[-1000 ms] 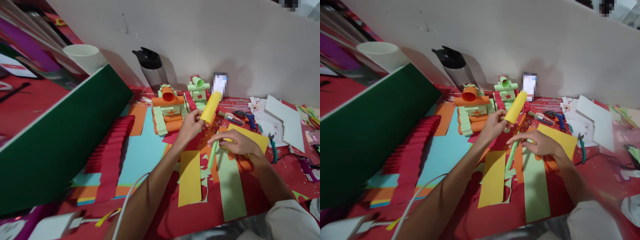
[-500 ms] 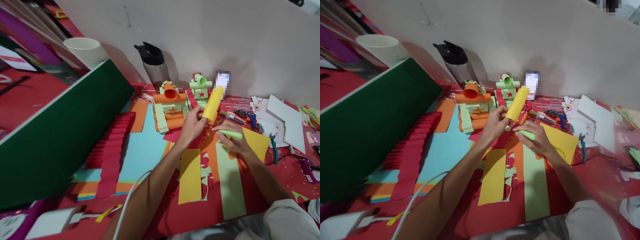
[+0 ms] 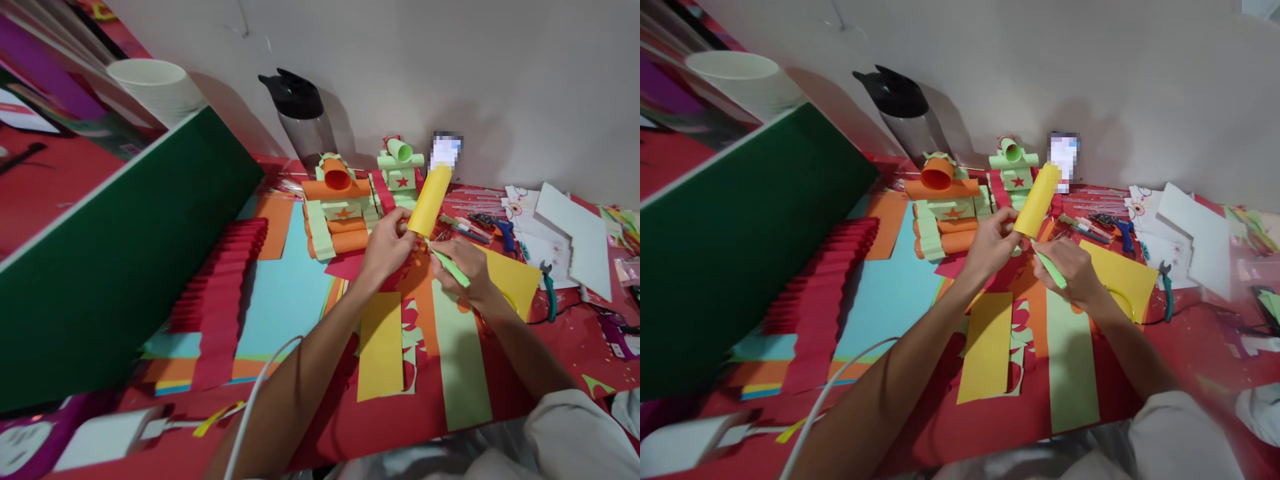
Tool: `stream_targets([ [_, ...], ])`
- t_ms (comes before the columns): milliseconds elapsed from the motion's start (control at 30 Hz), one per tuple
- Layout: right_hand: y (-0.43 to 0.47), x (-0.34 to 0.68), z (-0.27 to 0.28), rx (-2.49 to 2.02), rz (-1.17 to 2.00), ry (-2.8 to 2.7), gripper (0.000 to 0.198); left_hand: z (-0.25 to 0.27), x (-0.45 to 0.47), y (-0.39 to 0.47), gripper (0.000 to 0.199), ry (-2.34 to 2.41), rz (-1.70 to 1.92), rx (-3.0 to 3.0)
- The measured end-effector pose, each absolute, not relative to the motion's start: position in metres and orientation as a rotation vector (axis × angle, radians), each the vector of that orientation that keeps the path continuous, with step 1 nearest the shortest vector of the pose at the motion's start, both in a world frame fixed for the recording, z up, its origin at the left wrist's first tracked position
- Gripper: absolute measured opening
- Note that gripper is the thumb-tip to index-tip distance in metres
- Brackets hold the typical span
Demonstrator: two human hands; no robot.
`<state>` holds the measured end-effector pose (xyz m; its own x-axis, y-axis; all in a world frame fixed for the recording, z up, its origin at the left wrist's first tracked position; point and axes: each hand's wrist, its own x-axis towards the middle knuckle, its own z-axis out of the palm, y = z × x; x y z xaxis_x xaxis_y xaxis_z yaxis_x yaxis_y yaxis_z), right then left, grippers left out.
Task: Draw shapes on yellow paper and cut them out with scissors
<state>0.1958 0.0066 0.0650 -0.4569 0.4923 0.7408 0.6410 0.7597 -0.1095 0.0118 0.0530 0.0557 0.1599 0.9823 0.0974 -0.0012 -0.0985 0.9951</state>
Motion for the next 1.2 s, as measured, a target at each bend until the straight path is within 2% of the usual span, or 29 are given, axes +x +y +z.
stream_targets([
  [233, 0.006, 0.196, 0.063, -0.854, -0.377, -2.215, 0.021, 0.054, 0.011, 0.052, 0.020, 1.059, 1.152, 1.384],
  [500, 0.004, 0.200, 0.058, -1.012, -0.331, -2.296, 0.022, 0.056, 0.011, 0.051, 0.021, 1.076, 1.133, 1.341],
  [1200, 0.007, 0.200, 0.055, -0.945, -0.339, -2.286, 0.023, 0.052, 0.012, 0.052, 0.021, 1.078, 1.152, 1.419],
])
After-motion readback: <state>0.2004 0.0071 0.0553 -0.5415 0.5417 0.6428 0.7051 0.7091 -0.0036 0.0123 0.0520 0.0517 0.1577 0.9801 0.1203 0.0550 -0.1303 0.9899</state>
